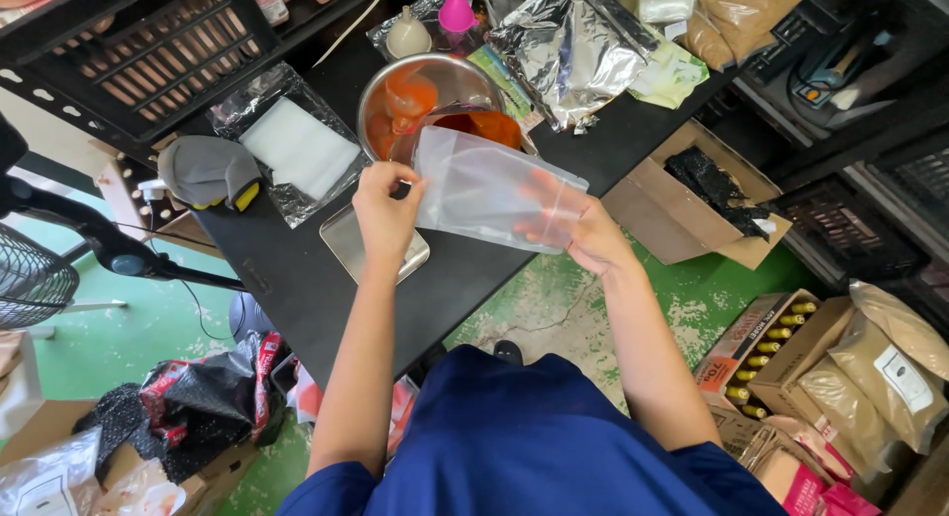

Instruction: The person portions a red sauce from a bowl into plastic pouches using a spoon, weighs each pouch on a digital scale, and seals the pouches.

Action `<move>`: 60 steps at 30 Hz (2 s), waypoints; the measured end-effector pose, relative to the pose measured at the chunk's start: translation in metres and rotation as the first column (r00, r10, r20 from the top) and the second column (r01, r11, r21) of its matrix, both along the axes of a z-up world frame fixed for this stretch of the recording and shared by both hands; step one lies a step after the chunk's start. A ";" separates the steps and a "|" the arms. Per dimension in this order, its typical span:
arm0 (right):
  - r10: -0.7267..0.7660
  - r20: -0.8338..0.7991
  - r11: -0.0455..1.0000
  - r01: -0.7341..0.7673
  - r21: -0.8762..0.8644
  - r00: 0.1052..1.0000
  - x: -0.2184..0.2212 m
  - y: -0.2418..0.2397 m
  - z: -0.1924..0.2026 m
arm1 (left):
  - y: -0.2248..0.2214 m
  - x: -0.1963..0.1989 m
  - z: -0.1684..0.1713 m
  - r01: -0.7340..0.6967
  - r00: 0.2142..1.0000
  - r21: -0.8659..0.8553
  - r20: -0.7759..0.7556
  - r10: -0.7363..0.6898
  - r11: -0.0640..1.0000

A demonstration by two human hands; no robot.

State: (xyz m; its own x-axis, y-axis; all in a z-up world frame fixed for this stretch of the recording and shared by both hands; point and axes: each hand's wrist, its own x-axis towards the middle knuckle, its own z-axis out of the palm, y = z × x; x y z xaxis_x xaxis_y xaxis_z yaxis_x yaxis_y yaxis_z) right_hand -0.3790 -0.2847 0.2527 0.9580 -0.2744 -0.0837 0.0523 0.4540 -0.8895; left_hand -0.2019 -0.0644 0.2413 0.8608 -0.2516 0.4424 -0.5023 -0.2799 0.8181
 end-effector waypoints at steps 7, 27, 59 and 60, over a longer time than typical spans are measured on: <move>0.013 -0.017 0.999 -0.013 0.032 1.000 0.010 0.007 -0.008 | 0.003 -0.017 0.002 0.012 0.965 -0.003 -0.262 -0.013 1.000; 0.394 -0.204 0.854 -0.439 -0.280 0.896 0.077 0.101 -0.060 | 0.053 -0.070 -0.023 0.232 0.925 0.785 0.004 -0.379 0.574; -0.008 -0.133 -0.005 -0.133 -0.991 0.991 0.226 0.119 0.057 | 0.084 0.022 -0.049 0.068 0.888 0.067 -0.459 -0.030 0.995; 0.027 -0.030 -0.002 -0.030 -1.000 0.999 0.203 0.117 0.082 | 0.080 0.023 -0.047 0.051 0.897 0.057 -0.441 -0.021 0.997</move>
State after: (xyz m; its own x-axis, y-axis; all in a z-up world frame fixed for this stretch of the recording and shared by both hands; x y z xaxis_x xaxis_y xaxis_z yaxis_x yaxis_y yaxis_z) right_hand -0.1763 -0.1675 0.3352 0.9677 -0.0568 0.2455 0.0631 -0.8886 -0.4543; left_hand -0.1788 0.0155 0.1948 0.9534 -0.3016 0.0018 -0.1060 -0.3294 0.9382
